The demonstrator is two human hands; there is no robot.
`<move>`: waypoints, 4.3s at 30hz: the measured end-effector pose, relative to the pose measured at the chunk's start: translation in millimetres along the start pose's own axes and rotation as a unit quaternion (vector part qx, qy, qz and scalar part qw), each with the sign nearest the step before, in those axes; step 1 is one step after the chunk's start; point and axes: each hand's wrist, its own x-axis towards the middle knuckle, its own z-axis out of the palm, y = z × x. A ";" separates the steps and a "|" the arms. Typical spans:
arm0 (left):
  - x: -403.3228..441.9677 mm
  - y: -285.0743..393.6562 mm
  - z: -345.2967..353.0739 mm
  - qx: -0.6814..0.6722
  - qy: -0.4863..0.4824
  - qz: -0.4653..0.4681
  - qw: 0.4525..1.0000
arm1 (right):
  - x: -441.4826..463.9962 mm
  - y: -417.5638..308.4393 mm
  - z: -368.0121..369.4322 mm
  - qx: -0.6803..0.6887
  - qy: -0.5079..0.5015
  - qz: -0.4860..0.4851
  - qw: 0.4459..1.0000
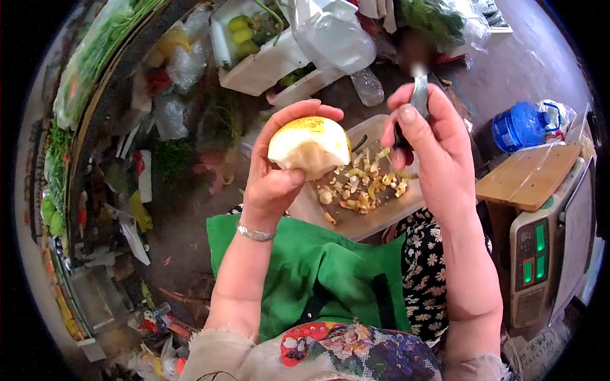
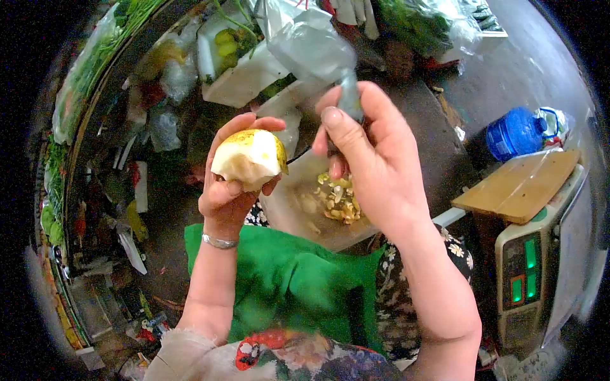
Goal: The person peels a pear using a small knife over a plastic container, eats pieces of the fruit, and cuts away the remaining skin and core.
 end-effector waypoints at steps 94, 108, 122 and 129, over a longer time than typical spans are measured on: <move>1.2 -36.2 18.9 0.166 -0.033 0.142 0.975 | -4.1 45.4 10.5 0.412 -0.022 0.107 0.904; -1.5 -23.3 18.5 -0.186 -0.028 -0.047 0.981 | 3.3 20.5 -0.8 0.226 0.032 0.003 0.974; -1.9 -14.5 6.1 -0.236 -0.002 -0.062 0.970 | 2.8 22.1 1.0 0.090 0.032 -0.062 0.993; -2.3 -12.4 4.9 -0.321 -0.050 -0.085 0.942 | 0.3 20.3 2.8 0.009 0.056 -0.079 0.995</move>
